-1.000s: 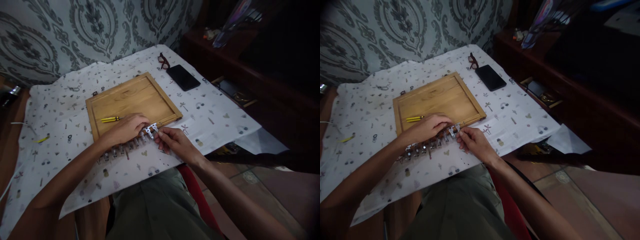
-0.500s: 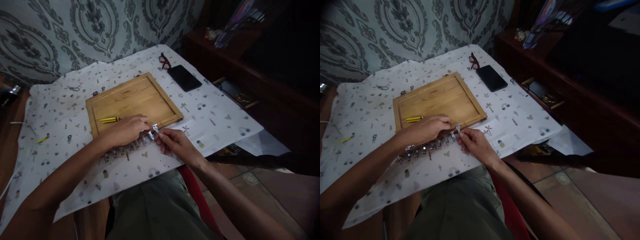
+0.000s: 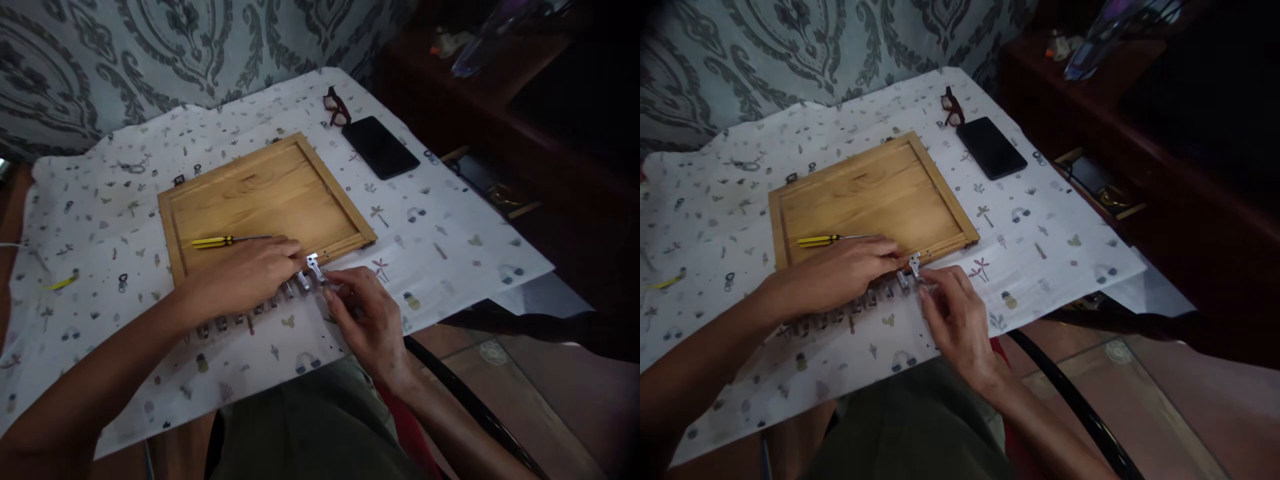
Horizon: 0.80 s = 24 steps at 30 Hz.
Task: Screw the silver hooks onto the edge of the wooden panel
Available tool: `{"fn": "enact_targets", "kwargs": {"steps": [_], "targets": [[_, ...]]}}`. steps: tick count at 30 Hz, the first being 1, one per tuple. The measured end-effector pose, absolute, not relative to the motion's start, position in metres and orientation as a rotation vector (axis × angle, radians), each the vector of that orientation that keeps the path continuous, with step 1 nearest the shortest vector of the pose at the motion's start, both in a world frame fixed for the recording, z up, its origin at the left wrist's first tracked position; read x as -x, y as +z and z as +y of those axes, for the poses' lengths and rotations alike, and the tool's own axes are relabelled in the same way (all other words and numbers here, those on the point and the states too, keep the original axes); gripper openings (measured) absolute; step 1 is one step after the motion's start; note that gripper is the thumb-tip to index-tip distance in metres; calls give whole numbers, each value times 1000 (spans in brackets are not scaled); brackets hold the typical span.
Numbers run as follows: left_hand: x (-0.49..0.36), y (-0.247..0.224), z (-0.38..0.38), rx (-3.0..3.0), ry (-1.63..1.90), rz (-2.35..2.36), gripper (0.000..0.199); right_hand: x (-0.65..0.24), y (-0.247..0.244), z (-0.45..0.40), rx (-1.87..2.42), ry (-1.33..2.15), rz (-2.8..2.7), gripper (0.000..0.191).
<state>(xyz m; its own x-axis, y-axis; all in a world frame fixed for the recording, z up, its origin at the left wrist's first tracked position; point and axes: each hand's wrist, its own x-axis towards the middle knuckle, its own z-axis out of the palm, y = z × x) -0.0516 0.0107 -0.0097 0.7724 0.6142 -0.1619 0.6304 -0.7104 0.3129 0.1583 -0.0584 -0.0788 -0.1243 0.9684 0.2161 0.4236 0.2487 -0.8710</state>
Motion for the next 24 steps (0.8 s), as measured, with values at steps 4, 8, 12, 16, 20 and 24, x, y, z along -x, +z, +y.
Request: {"fn": "enact_targets", "kwargs": {"steps": [4,8,12,16,20,24], "targets": [[50,-8,9,-2627,-65,979,34,-160,-81,-61,1203,771,-1796,12],[47,-4,9,-2706,-150,930,36,-160,-83,-60,1135,684,-1867,17],[45,-3,10,-2718,-164,901,35,-161,-85,-59,1100,655,-1885,20],[47,-5,10,-2742,-82,858,36,-162,-87,-60,1079,671,-1891,21],[50,-7,8,-2778,-62,883,36,-163,-88,-63,1097,650,-1902,20],[51,-8,7,-2788,-70,901,37,-164,-88,-64,1095,643,-1898,21]]}}
